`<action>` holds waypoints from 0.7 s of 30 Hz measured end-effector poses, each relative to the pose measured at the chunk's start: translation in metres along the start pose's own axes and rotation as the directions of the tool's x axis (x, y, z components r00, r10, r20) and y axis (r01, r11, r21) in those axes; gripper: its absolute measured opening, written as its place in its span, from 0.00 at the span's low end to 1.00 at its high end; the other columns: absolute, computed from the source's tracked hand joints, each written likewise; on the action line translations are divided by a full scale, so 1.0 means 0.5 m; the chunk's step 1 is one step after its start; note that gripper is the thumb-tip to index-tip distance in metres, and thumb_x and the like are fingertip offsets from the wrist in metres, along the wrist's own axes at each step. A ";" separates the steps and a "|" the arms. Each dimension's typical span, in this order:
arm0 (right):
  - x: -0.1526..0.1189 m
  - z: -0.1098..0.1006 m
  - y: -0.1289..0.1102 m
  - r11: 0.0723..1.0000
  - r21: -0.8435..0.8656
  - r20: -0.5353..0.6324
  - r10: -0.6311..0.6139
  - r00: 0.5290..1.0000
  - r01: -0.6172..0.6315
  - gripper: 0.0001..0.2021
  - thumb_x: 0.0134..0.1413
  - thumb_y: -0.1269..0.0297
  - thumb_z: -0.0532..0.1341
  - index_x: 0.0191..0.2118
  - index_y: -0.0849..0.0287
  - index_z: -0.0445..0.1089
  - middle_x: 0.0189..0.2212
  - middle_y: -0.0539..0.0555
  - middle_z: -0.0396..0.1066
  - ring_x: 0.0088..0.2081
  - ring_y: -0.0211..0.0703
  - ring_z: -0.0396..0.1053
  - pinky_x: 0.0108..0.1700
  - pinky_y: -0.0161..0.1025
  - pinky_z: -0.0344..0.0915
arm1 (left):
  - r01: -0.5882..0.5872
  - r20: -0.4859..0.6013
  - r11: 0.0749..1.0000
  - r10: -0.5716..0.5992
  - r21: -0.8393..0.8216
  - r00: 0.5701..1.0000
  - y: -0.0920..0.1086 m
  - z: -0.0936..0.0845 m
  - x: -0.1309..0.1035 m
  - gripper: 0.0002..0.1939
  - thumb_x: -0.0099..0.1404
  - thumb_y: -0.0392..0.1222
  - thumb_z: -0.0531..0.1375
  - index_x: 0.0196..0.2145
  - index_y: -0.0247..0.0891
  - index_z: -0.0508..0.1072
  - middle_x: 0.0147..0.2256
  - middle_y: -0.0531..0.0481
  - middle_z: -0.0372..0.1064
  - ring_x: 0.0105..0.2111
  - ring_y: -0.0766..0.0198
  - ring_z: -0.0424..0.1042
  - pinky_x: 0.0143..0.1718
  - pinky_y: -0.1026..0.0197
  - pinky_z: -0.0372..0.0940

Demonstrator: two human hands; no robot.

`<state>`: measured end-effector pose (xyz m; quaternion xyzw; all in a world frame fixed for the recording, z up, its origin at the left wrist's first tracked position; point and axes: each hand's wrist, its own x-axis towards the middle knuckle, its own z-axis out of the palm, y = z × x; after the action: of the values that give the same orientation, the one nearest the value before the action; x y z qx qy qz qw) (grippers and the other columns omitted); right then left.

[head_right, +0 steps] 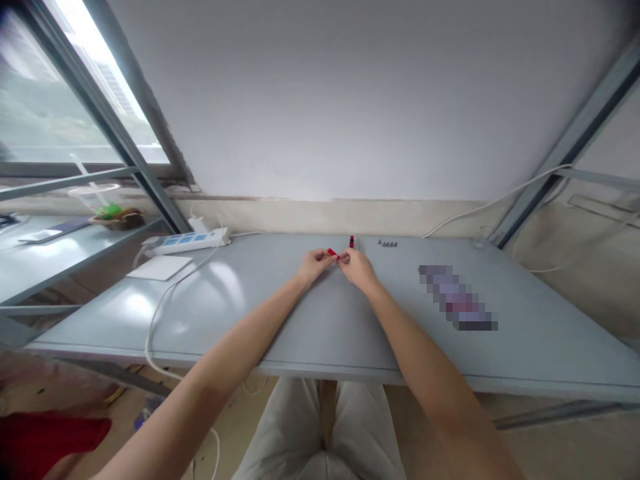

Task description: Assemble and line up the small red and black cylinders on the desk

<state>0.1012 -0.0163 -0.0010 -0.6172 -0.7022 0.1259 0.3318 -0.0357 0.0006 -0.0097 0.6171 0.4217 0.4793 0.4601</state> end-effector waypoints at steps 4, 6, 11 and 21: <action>0.003 0.005 0.005 0.999 0.050 -0.018 -0.021 1.000 0.022 0.10 0.50 0.66 0.59 0.40 0.60 0.69 0.33 0.53 0.72 0.33 0.39 0.69 0.37 0.35 0.62 | -0.061 -0.044 0.980 0.071 0.188 0.997 -0.003 -0.016 0.011 0.07 0.55 0.41 0.60 0.25 0.34 0.70 0.26 0.49 0.69 0.27 0.68 0.66 0.33 0.63 0.60; 0.007 -0.001 0.012 1.000 0.016 -0.049 0.004 0.999 -0.003 0.10 0.50 0.67 0.58 0.40 0.60 0.69 0.33 0.54 0.72 0.35 0.39 0.69 0.38 0.35 0.62 | -0.060 -0.122 0.937 0.108 0.343 0.987 -0.005 -0.035 0.025 0.05 0.54 0.40 0.60 0.25 0.35 0.70 0.27 0.47 0.69 0.28 0.65 0.66 0.34 0.62 0.59; 0.013 -0.029 0.032 0.990 -0.094 -0.133 0.095 0.987 -0.108 0.08 0.50 0.67 0.56 0.36 0.59 0.71 0.33 0.55 0.72 0.36 0.42 0.69 0.37 0.36 0.62 | 0.076 -0.279 0.834 0.096 0.547 0.955 -0.011 -0.082 0.057 0.03 0.55 0.39 0.58 0.25 0.37 0.68 0.30 0.42 0.70 0.35 0.58 0.68 0.40 0.58 0.58; 0.016 -0.038 0.047 0.972 -0.179 -0.143 0.130 0.981 -0.155 0.08 0.52 0.66 0.54 0.35 0.58 0.70 0.32 0.56 0.72 0.36 0.43 0.69 0.36 0.37 0.61 | 0.265 -0.393 0.814 -0.050 0.516 0.918 -0.021 -0.098 0.065 0.07 0.50 0.37 0.62 0.19 0.38 0.66 0.28 0.41 0.69 0.45 0.51 0.65 0.47 0.51 0.55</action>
<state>0.1313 -0.0085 0.0018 -0.7017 -0.6416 0.0417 0.3069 -0.0788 0.0420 -0.0077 0.5877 0.6710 0.3991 0.2123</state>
